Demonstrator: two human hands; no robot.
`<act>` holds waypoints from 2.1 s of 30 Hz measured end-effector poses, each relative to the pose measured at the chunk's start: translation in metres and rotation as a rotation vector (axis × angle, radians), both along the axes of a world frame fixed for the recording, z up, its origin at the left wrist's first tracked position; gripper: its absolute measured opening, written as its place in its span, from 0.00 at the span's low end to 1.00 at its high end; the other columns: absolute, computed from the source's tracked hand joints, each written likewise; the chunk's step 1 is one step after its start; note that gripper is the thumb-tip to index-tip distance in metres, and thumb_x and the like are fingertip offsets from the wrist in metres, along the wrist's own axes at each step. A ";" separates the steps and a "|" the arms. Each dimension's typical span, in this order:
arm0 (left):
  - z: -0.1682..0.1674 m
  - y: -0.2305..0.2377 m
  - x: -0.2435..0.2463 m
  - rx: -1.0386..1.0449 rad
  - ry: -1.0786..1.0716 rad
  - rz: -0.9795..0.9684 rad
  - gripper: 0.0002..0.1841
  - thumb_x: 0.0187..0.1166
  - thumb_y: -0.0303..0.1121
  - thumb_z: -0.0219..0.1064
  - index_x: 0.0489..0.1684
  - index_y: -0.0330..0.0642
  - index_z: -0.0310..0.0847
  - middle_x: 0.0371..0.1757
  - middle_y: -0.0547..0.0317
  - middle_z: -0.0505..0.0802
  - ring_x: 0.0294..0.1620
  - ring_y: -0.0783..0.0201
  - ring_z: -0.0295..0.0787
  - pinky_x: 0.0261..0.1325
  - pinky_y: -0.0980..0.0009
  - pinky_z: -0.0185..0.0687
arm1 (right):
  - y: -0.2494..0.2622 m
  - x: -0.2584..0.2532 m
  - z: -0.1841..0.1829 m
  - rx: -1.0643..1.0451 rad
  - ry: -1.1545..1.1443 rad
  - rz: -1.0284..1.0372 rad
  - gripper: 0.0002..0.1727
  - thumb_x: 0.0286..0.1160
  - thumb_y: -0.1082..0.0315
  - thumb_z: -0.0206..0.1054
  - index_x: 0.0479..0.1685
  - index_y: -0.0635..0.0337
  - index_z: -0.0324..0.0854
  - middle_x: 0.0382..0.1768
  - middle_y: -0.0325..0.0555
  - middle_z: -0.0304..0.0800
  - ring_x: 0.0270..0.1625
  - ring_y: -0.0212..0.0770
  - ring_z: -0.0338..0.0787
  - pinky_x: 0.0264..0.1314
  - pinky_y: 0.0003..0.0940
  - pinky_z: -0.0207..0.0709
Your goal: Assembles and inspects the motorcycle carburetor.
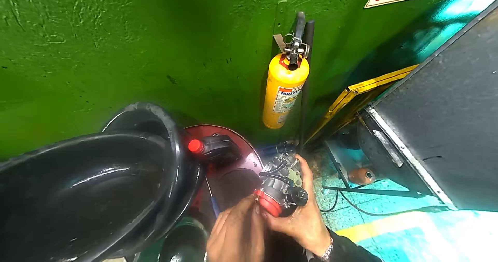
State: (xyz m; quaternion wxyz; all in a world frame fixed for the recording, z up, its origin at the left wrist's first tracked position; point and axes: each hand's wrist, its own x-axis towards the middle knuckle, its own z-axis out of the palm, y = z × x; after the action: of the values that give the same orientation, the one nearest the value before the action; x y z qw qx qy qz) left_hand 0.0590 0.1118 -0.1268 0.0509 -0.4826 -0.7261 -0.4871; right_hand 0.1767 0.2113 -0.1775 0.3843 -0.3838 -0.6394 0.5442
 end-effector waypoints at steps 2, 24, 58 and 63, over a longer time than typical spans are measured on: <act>0.002 0.001 -0.005 -0.019 0.015 -0.018 0.07 0.77 0.30 0.72 0.42 0.36 0.93 0.41 0.57 0.98 0.47 0.71 0.95 0.56 0.76 0.91 | 0.001 0.000 0.000 -0.028 -0.005 0.001 0.79 0.25 0.45 0.95 0.92 0.50 0.47 0.76 0.50 0.75 0.71 0.36 0.84 0.70 0.35 0.85; 0.002 0.017 -0.055 -0.197 0.037 -0.595 0.09 0.83 0.28 0.64 0.51 0.41 0.91 0.54 0.54 0.95 0.59 0.62 0.93 0.65 0.67 0.91 | 0.012 0.015 -0.014 -0.457 0.135 0.229 0.75 0.31 0.53 0.95 0.90 0.58 0.48 0.69 0.45 0.84 0.69 0.36 0.87 0.72 0.34 0.85; -0.183 0.107 -0.076 -0.850 0.074 -0.249 0.12 0.84 0.32 0.64 0.56 0.40 0.93 0.60 0.41 0.92 0.67 0.42 0.88 0.74 0.46 0.79 | 0.031 0.046 0.010 -0.947 0.271 0.072 0.51 0.50 0.53 0.85 0.77 0.60 0.61 0.52 0.54 0.89 0.45 0.49 0.94 0.44 0.42 0.91; -0.097 0.054 -0.057 -0.209 -0.488 -0.181 0.09 0.79 0.30 0.69 0.47 0.34 0.91 0.46 0.55 0.96 0.46 0.67 0.94 0.54 0.67 0.92 | 0.032 0.012 0.013 -0.854 0.287 -0.044 0.48 0.51 0.57 0.85 0.75 0.64 0.65 0.54 0.55 0.89 0.49 0.47 0.94 0.49 0.40 0.91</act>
State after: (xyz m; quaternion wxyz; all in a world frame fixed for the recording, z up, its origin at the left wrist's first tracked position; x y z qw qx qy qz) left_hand 0.0022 0.1662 -0.2241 -0.2194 -0.4163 -0.7173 -0.5139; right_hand 0.1885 0.2431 -0.1647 0.2878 -0.4424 -0.2893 0.7986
